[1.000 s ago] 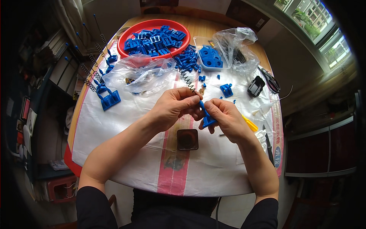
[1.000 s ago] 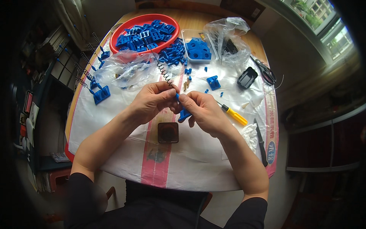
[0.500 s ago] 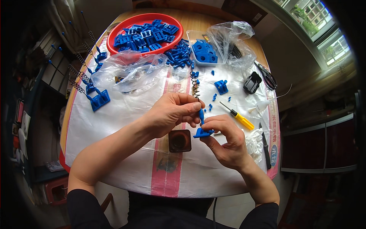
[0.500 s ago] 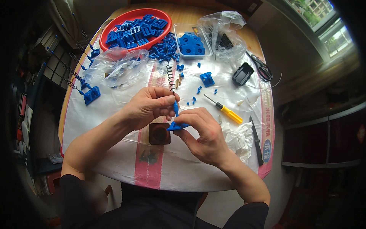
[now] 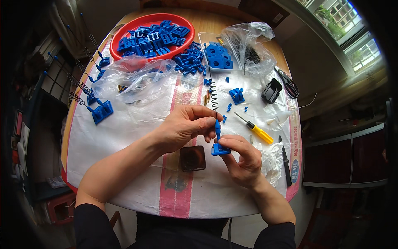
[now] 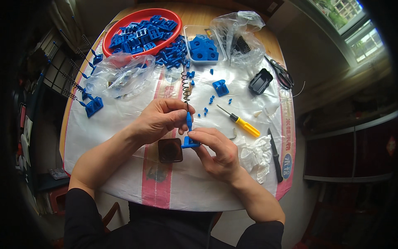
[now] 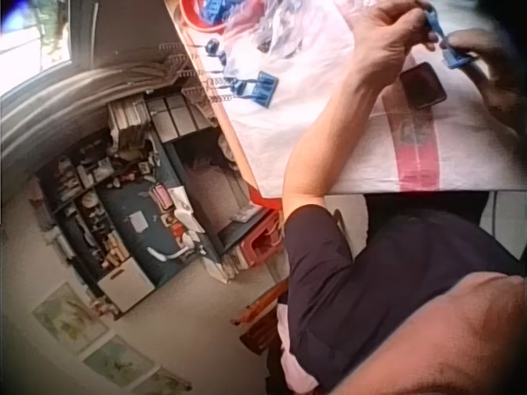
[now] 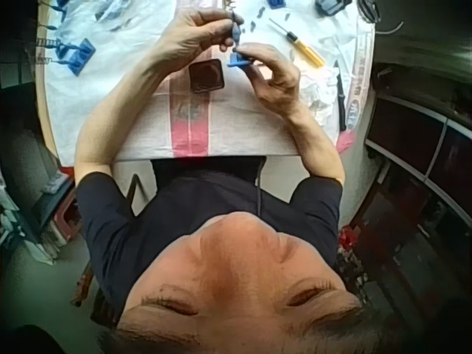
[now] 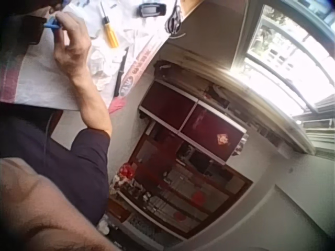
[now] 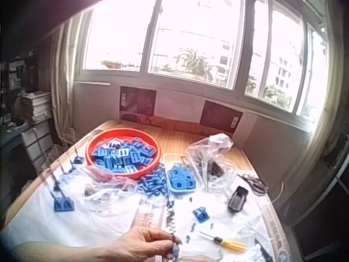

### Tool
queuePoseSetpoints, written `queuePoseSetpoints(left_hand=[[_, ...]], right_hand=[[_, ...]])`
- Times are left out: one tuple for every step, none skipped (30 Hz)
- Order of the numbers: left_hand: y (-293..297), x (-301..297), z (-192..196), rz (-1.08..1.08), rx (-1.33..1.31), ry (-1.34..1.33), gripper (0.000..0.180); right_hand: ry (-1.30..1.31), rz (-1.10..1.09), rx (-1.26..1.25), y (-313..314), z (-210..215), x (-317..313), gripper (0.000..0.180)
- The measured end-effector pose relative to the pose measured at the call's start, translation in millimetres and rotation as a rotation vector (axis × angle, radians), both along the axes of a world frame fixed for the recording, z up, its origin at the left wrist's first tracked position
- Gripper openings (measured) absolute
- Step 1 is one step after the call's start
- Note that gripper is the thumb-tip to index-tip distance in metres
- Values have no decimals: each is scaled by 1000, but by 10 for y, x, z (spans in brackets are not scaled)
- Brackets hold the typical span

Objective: The recorder is assembling small blue plastic fixtures with metal springs and thin wire rods on a table.

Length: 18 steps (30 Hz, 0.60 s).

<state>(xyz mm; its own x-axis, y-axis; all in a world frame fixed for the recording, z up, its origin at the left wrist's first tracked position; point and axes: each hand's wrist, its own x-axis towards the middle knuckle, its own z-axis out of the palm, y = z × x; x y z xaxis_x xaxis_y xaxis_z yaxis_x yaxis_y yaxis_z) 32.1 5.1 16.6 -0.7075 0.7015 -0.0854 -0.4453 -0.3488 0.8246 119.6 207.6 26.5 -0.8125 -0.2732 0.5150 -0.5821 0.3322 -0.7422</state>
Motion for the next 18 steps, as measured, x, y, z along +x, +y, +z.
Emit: queuePoseSetpoints(left_hand=[[-6,-5,-4,1,-5,-1,28],[-9,-7,-15,1,-10,-4,29],[-14,-6,-31,-3,-5,-22,29],[-20,-4,-48,-7,-2,-40,29],[-15,-10,-55,-16,1,-58,29],[-10,-23,-76,-22,18,-63,29],[-1,-40,-107,-28,34,-68,29],[-5,-50,-133,-31,47,-73,29],[-5,-53,-144,-28,38,-78,29],[-1,-53,-154,-26,30,-82,29],[-1,-55,-161,-23,21,-86,29],[-1,-56,-164,-19,22,-86,28],[-1,-57,-164,-15,24,-87,28],[-7,-58,-166,-11,23,-88,27],[-9,-61,-169,-13,32,-97,28],[-8,-63,-172,-16,41,-107,28],[-8,-64,-174,-18,50,-115,28],[-9,-64,-181,-16,47,-113,28]], right_hand=[[-4,2,-22,0,-14,-11,41],[-10,3,-44,-3,-49,-21,41],[-16,4,-65,-4,-86,-31,41],[-37,8,-81,1,-129,-35,40],[-58,7,-98,15,-166,-32,40],[-78,7,-115,26,-187,-31,40],[-89,4,-117,31,-192,-35,39],[-100,4,-121,22,-208,-42,39],[-111,5,-126,16,-218,-48,38],[-119,4,-120,17,-222,-52,38],[-127,3,-114,17,-225,-57,39],[-134,2,-108,17,-226,-64,39],[-129,-2,-97,15,-220,-72,39],[-125,-5,-87,4,-210,-80,40],[-121,-8,-78,-5,-201,-88,40],[-108,-8,-62,-6,-196,-96,41],[-95,-9,-46,0,-189,-100,42],[-81,-9,-30,3,-183,-104,43]])
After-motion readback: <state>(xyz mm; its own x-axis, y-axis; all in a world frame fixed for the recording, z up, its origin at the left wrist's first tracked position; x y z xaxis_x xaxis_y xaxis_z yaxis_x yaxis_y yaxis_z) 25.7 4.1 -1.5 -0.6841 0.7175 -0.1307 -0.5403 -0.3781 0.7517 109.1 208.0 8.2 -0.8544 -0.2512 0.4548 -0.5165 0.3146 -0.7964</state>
